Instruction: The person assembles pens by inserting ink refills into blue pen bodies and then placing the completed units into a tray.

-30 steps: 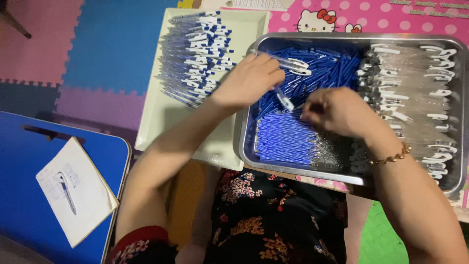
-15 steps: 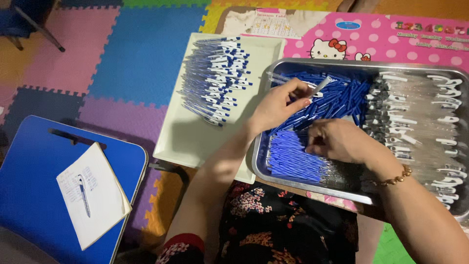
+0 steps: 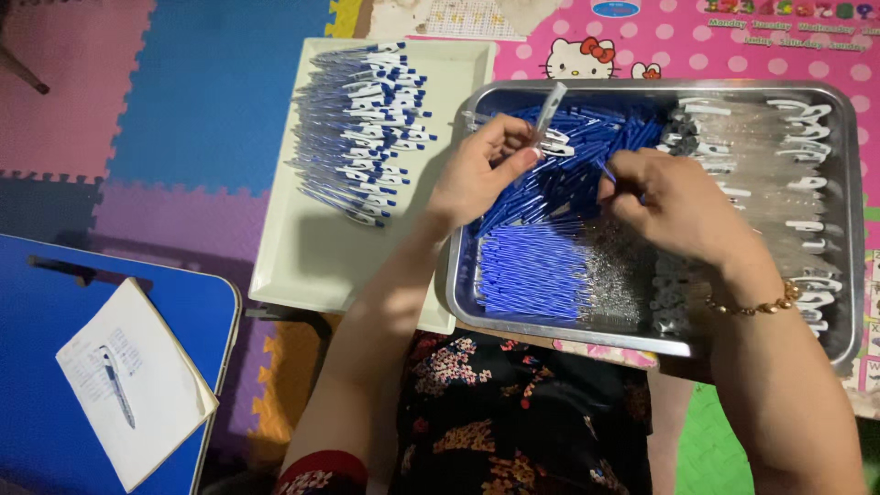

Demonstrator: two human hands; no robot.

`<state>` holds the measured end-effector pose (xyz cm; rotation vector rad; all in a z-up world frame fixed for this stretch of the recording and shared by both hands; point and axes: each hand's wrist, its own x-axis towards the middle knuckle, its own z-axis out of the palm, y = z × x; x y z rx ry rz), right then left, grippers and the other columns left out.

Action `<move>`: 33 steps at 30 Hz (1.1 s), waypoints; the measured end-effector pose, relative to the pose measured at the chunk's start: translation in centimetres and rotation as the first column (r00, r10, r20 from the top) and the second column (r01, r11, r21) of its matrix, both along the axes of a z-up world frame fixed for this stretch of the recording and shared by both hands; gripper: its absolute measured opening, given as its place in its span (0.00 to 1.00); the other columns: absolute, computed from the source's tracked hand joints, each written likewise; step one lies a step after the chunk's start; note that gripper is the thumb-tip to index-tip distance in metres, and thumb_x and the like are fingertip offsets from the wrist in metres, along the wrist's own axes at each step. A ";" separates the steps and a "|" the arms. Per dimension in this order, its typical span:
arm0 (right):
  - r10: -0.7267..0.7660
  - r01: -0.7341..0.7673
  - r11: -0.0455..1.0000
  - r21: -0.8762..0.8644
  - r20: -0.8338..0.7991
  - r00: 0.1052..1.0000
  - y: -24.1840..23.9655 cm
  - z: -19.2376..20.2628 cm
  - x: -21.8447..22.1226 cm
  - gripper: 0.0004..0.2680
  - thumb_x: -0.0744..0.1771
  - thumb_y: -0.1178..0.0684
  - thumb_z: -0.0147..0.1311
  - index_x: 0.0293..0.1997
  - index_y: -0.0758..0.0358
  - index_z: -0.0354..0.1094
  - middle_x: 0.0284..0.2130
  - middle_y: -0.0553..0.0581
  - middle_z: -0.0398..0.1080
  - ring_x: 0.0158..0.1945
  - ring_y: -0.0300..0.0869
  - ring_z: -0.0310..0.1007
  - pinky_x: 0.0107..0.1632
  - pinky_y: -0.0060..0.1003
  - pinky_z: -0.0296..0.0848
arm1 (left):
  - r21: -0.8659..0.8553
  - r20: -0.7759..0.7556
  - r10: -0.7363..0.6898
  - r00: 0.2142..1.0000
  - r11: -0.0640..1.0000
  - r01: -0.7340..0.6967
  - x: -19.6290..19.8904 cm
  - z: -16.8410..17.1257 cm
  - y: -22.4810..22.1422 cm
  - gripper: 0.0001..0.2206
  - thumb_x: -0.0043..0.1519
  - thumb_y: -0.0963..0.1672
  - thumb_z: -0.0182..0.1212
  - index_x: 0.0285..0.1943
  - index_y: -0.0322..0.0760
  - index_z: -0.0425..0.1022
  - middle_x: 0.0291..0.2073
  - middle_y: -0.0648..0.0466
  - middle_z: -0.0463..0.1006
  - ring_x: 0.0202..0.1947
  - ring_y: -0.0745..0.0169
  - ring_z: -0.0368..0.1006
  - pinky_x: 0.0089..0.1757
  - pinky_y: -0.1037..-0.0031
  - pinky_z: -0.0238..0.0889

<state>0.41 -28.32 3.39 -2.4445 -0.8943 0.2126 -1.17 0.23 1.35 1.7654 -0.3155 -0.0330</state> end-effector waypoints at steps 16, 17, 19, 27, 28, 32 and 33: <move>0.110 -0.166 0.830 -0.533 -0.136 0.985 2.3 -2.5 -0.4 0.05 0.65 0.43 0.57 0.36 0.47 0.73 0.38 0.51 0.73 0.47 0.50 0.75 0.45 0.50 0.75 | 0.034 0.005 0.009 1.000 0.999 -0.009 -0.7 1.2 -0.3 0.07 0.70 0.43 0.61 0.55 0.42 0.74 0.41 0.60 0.79 0.40 0.71 0.73 0.44 0.78 0.68; 0.114 -0.175 0.849 -0.499 -0.150 0.982 2.1 -2.3 -0.4 0.05 0.64 0.45 0.58 0.34 0.48 0.72 0.37 0.51 0.73 0.43 0.50 0.75 0.44 0.49 0.74 | 0.043 0.008 0.010 1.000 0.999 -0.010 -0.6 1.1 -0.3 0.07 0.70 0.44 0.61 0.55 0.42 0.75 0.41 0.60 0.79 0.39 0.72 0.72 0.44 0.79 0.68; 0.121 -0.185 0.867 -0.462 -0.164 0.979 2.1 -1.0 -0.6 0.05 0.62 0.46 0.59 0.33 0.50 0.70 0.36 0.51 0.73 0.40 0.50 0.76 0.42 0.47 0.74 | 0.053 0.010 0.012 1.000 0.999 -0.013 -0.5 0.5 -0.2 0.07 0.70 0.44 0.61 0.55 0.42 0.75 0.40 0.61 0.79 0.38 0.72 0.71 0.43 0.79 0.67; -0.049 -0.071 0.959 -0.274 -0.408 0.912 1.4 4.1 -0.9 0.07 0.64 0.52 0.64 0.44 0.47 0.82 0.35 0.38 0.85 0.31 0.34 0.74 0.41 0.31 0.72 | 0.159 0.022 -0.009 1.000 0.987 0.005 0.1 -0.5 -0.3 0.09 0.68 0.45 0.63 0.55 0.45 0.75 0.43 0.58 0.82 0.43 0.68 0.76 0.44 0.74 0.69; -0.049 -0.068 0.960 -0.272 -0.403 0.914 1.3 3.9 -0.7 0.07 0.64 0.52 0.64 0.44 0.47 0.82 0.35 0.38 0.85 0.31 0.34 0.74 0.41 0.31 0.72 | 0.161 0.027 -0.011 1.000 0.987 0.006 0.1 -0.3 -0.3 0.09 0.68 0.45 0.63 0.55 0.45 0.75 0.43 0.58 0.82 0.43 0.68 0.76 0.44 0.74 0.69; 0.002 -0.089 0.969 -0.230 -0.352 0.936 0.2 2.1 0.3 0.08 0.65 0.47 0.64 0.46 0.44 0.84 0.42 0.38 0.87 0.41 0.35 0.85 0.49 0.33 0.77 | 0.209 0.000 0.004 1.000 0.978 -0.004 -0.2 0.1 -0.5 0.09 0.67 0.46 0.63 0.54 0.46 0.75 0.42 0.58 0.82 0.41 0.67 0.76 0.43 0.74 0.70; 0.054 -0.118 0.973 -0.199 -0.302 0.952 -0.3 1.4 0.6 0.10 0.65 0.46 0.63 0.49 0.42 0.83 0.46 0.39 0.85 0.45 0.36 0.86 0.51 0.33 0.77 | 0.226 0.009 0.000 1.000 0.974 -0.002 -0.2 0.2 -0.5 0.09 0.67 0.47 0.63 0.54 0.46 0.75 0.42 0.58 0.82 0.42 0.67 0.77 0.43 0.74 0.71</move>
